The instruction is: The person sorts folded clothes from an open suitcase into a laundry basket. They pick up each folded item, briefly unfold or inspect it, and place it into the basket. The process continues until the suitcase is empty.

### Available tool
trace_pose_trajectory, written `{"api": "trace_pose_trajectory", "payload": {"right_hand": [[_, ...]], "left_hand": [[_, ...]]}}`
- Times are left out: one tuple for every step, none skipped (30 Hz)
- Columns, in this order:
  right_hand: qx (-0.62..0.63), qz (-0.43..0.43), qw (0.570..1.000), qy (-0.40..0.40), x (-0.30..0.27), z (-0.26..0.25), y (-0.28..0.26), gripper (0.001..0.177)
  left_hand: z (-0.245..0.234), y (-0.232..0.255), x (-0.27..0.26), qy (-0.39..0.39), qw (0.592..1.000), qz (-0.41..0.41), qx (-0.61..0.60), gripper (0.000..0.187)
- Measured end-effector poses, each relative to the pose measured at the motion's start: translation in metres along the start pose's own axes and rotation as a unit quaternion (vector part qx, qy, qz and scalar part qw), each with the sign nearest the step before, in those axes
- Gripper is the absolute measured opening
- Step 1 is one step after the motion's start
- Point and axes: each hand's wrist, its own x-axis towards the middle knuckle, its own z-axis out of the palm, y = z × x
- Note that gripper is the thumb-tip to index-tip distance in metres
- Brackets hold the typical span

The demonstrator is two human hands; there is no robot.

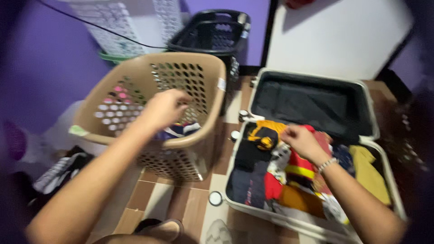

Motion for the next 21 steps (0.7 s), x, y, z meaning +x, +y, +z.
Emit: {"api": "trace_pose_trajectory", "payload": {"right_hand": [[-0.080, 0.053, 0.995, 0.007, -0.023, -0.004, 0.040, 0.016], [-0.108, 0.099, 0.989, 0.020, -0.050, -0.006, 0.077, 0.020], [-0.137, 0.145, 0.979, 0.035, -0.077, -0.010, 0.110, 0.023], [-0.201, 0.189, 0.961, 0.034, -0.102, -0.016, 0.139, 0.025], [-0.262, 0.231, 0.936, 0.031, -0.127, -0.022, 0.164, 0.028], [-0.242, 0.274, 0.930, 0.039, -0.153, -0.028, 0.184, 0.033], [-0.220, 0.314, 0.922, 0.047, -0.177, -0.034, 0.199, 0.038], [-0.223, 0.326, 0.916, 0.065, -0.200, -0.039, 0.210, 0.033], [-0.225, 0.337, 0.910, 0.084, -0.217, -0.041, 0.219, 0.031], [-0.228, 0.347, 0.904, 0.103, -0.232, -0.042, 0.226, 0.033], [-0.212, 0.349, 0.907, 0.104, -0.247, -0.042, 0.229, 0.036], [-0.196, 0.352, 0.909, 0.105, -0.260, -0.042, 0.231, 0.039], [-0.180, 0.353, 0.912, 0.104, -0.268, -0.043, 0.234, 0.043], [-0.169, 0.359, 0.912, 0.109, -0.274, -0.044, 0.237, 0.042], [-0.157, 0.363, 0.911, 0.112, -0.278, -0.040, 0.238, 0.041], [-0.145, 0.368, 0.911, 0.115, -0.280, -0.036, 0.239, 0.040], [-0.127, 0.369, 0.910, 0.143, -0.277, -0.032, 0.241, 0.038], [-0.109, 0.369, 0.907, 0.170, -0.272, -0.028, 0.243, 0.037], [-0.088, 0.367, 0.905, 0.198, -0.266, -0.021, 0.245, 0.035], [-0.028, 0.357, 0.910, 0.210, -0.256, -0.014, 0.246, 0.036], [0.033, 0.344, 0.912, 0.221, -0.243, -0.006, 0.248, 0.036]], "left_hand": [[0.017, 0.029, 0.004, 0.018, 0.999, 0.042, 0.000, 0.020], [0.037, 0.058, 0.006, 0.036, 0.996, 0.083, -0.001, 0.015], [0.058, 0.084, 0.010, 0.018, 0.994, 0.110, -0.004, 0.015], [0.080, 0.108, 0.011, 0.000, 0.990, 0.138, -0.006, 0.015], [0.103, 0.130, 0.008, -0.024, 0.985, 0.169, -0.020, 0.015], [0.128, 0.151, 0.002, -0.048, 0.978, 0.200, -0.034, 0.015], [0.156, 0.167, -0.003, -0.110, 0.975, 0.189, -0.046, 0.015], [0.186, 0.182, -0.009, -0.171, 0.968, 0.177, -0.056, 0.014], [0.219, 0.195, -0.018, -0.206, 0.965, 0.152, -0.062, 0.017], [0.254, 0.207, -0.027, -0.241, 0.960, 0.126, -0.067, 0.020], [0.289, 0.215, -0.037, -0.280, 0.949, 0.105, -0.101, 0.022], [0.324, 0.224, -0.047, -0.318, 0.935, 0.084, -0.134, 0.023], [0.358, 0.232, -0.059, -0.333, 0.927, 0.085, -0.147, 0.025], [0.390, 0.242, -0.072, -0.348, 0.920, 0.086, -0.160, 0.028], [0.418, 0.251, -0.086, -0.315, 0.915, 0.064, -0.246, 0.034], [0.441, 0.261, -0.101, -0.280, 0.901, 0.041, -0.330, 0.041], [0.458, 0.272, -0.117, -0.263, 0.905, 0.051, -0.330, 0.043], [0.471, 0.282, -0.131, -0.247, 0.909, 0.061, -0.329, 0.046], [0.477, 0.291, -0.148, -0.264, 0.906, 0.022, -0.331, 0.048], [0.479, 0.299, -0.161, -0.279, 0.901, -0.017, -0.332, 0.049], [0.480, 0.302, -0.168, -0.284, 0.900, -0.038, -0.329, 0.045]]}}
